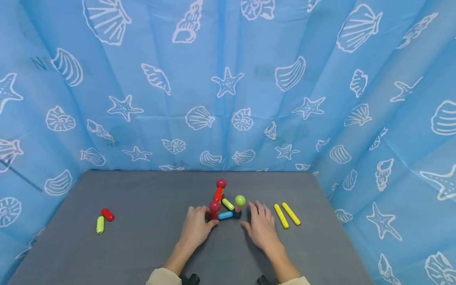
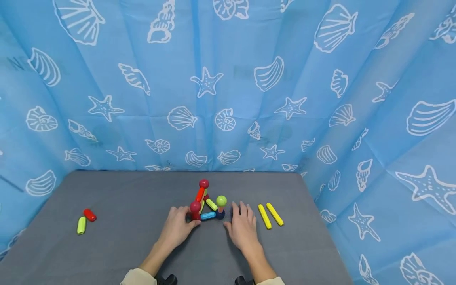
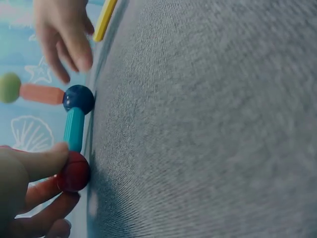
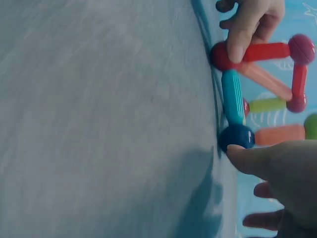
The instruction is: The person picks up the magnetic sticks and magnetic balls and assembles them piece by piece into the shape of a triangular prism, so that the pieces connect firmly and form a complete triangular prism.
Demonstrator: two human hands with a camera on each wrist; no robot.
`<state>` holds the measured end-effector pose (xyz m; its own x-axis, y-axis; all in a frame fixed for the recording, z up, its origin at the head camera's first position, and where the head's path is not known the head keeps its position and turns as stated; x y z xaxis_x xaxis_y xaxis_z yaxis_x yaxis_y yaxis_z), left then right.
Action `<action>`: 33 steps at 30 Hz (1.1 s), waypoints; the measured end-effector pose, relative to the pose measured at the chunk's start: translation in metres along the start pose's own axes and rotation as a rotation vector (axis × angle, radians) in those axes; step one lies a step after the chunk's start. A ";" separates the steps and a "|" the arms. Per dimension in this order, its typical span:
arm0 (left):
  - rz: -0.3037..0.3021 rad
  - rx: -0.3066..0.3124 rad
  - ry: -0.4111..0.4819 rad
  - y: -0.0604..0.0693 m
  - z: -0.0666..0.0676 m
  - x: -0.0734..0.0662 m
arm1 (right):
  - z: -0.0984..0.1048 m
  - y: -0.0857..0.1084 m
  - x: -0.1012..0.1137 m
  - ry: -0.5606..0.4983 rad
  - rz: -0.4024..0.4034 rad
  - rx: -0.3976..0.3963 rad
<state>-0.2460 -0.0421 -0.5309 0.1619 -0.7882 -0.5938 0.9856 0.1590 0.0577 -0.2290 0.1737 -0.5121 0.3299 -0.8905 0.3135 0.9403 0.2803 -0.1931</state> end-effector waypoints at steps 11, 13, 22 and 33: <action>0.069 -0.023 0.023 -0.004 0.005 0.002 | 0.029 0.026 -0.057 0.058 -0.115 -0.149; 0.074 -0.021 0.022 -0.003 0.006 0.001 | 0.029 0.025 -0.058 0.036 -0.092 -0.177; 0.088 -0.041 0.015 -0.001 0.003 -0.004 | 0.049 -0.014 -0.028 -0.395 -0.069 -0.255; 0.085 -0.063 0.020 -0.001 0.006 -0.003 | 0.073 -0.059 0.051 -0.540 0.283 -0.441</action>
<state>-0.2471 -0.0437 -0.5245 0.2430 -0.7582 -0.6051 0.9633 0.2619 0.0586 -0.2616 0.1381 -0.4166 0.6560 -0.4742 0.5872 0.7300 0.2011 -0.6531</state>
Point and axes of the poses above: each hand's wrist, its own y-axis away from the middle knuckle, its own z-axis out of the back of the hand, x = y × z, the point moved 8 cm from there along -y, towards the middle knuckle, and after that the axes turned 13 degrees about z, right-handed, at the moved point
